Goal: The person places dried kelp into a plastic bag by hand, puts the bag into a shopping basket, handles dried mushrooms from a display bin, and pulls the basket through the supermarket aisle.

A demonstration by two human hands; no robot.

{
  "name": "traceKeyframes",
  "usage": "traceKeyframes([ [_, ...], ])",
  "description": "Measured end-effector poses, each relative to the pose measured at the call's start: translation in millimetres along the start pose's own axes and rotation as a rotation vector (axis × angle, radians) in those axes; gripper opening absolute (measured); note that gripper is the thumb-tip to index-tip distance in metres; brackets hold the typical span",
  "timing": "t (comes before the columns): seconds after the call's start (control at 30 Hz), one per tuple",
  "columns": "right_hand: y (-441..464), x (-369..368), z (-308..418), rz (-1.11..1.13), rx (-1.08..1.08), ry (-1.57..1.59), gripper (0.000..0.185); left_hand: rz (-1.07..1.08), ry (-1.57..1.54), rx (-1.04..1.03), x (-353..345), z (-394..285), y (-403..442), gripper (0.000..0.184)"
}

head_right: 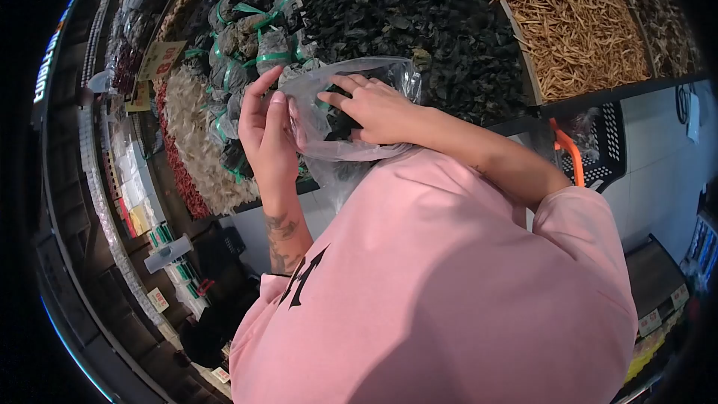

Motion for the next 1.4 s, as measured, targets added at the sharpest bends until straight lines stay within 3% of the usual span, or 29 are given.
traceKeyframes([
  [0.07, 2, 14, 14, -0.143, 0.11, -0.067, 0.077, -0.036, 0.054, -0.091, 2, -4, 0, 0.031],
  [0.17, -2, 26, 12, -0.128, -0.026, -0.038, 0.078, -0.064, 0.052, -0.036, 12, 3, 1, 0.031],
  [0.2, -2, 38, 15, -0.225, -0.026, -0.045, 0.064, -0.077, 0.062, -0.03, 13, 1, 1, 0.031],
  [0.23, -1, 42, 12, -0.228, -0.023, -0.046, 0.064, -0.076, 0.062, -0.034, 13, -1, 2, 0.031],
  [0.3, -2, 65, 12, -0.403, 0.157, 0.202, 0.046, -0.093, -0.006, -0.03, 16, -3, 5, 0.031],
  [0.33, -6, 82, 8, -0.504, 0.133, 0.219, 0.036, -0.117, 0.02, -0.042, 22, -1, 8, 0.029],
  [0.43, -18, 113, -28, -0.637, 0.038, -0.094, 0.042, -0.127, -0.004, -0.054, 24, -3, 11, 0.029],
  [0.5, -33, 109, -70, -0.555, -0.15, -0.3, 0.061, -0.138, -0.009, -0.05, 24, -4, 10, 0.031],
  [0.53, -40, 101, -91, -0.459, -0.22, -0.335, 0.08, -0.13, -0.014, -0.057, 24, -4, 11, 0.031],
  [0.67, -49, 75, -121, -0.455, -0.176, -0.506, 0.086, -0.118, 0.01, -0.065, 22, 1, 16, 0.03],
  [0.8, -40, 79, -130, -0.607, -0.138, -0.491, 0.08, -0.115, 0.002, -0.085, 19, 0, 18, 0.03],
  [1.1, -37, 88, -133, -0.608, -0.055, -0.397, 0.061, -0.095, 0.009, -0.076, 22, 1, 12, 0.029],
  [1.17, -38, 85, -141, -0.471, -0.304, -0.118, 0.06, -0.086, 0.023, -0.08, 22, 0, 10, 0.028],
  [1.2, -38, 85, -142, -0.469, -0.302, -0.118, 0.06, -0.088, 0.022, -0.08, 22, 0, 9, 0.028],
  [1.4, -41, 85, -137, -0.576, -0.11, -0.292, 0.058, -0.087, 0.011, -0.073, 23, 3, 5, 0.026],
])
Point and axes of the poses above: each hand's wrist, its own y-axis towards the middle knuckle, its own x-axis out of the back of the hand, z = x × y, the point moved 7 cm from there along y, towards the middle knuckle, and after that the axes turned 13 degrees about -z, right-handed, at the moved point
